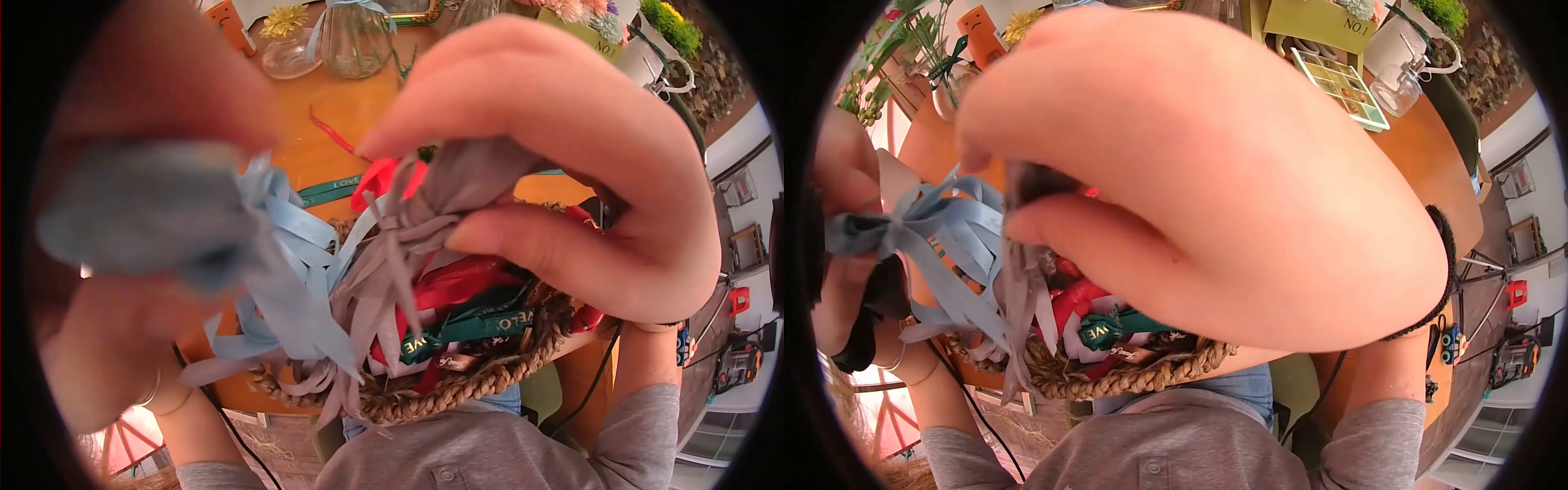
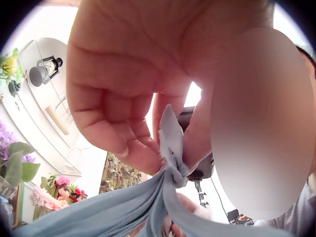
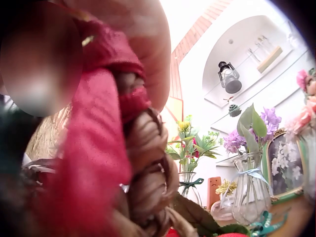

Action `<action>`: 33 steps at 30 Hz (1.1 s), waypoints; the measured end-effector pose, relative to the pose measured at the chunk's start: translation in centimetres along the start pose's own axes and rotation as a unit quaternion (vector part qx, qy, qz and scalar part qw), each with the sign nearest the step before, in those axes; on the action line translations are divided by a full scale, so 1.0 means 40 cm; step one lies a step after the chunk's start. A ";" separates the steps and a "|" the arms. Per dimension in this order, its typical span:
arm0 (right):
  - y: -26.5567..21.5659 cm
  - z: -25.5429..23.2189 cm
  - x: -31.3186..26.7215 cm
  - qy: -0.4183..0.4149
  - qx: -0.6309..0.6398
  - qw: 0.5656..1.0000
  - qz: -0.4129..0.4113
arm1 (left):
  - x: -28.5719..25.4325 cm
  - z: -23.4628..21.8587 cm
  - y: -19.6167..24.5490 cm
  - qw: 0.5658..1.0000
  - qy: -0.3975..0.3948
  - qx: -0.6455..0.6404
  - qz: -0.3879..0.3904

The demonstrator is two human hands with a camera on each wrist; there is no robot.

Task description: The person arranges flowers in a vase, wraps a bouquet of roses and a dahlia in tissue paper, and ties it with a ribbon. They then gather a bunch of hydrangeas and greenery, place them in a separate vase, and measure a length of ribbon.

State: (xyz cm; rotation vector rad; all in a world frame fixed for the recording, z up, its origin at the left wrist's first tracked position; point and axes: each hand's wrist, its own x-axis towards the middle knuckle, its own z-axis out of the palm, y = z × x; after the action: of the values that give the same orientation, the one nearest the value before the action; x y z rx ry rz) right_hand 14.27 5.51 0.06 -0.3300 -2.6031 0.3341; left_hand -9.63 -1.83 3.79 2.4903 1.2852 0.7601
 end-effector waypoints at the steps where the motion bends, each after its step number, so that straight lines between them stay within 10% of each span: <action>1: 0.002 0.003 0.000 0.005 0.001 1.000 0.002 | 0.001 0.001 0.005 1.000 -0.024 0.005 -0.001; 9: -0.001 0.001 -0.003 0.050 0.014 0.999 0.013 | 0.040 -0.003 0.029 0.988 -0.143 -0.058 -0.023; 20: -0.015 0.006 0.000 0.093 0.038 0.995 0.014 | 0.043 0.101 0.009 0.987 0.048 -0.152 0.016; 28: -0.064 0.015 -0.042 0.221 0.105 0.966 0.089 | 0.041 0.074 0.001 0.995 0.025 -0.093 -0.039; 33: -0.078 -0.026 -0.082 -0.200 -0.086 0.976 -0.007 | 0.046 0.080 0.011 0.999 0.021 -0.034 0.010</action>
State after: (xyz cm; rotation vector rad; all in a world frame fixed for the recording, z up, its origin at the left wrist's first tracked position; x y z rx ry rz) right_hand 17.05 1.79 0.40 -0.3311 -3.0390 0.1821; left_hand -6.71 -0.51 1.92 2.4483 1.2294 0.8509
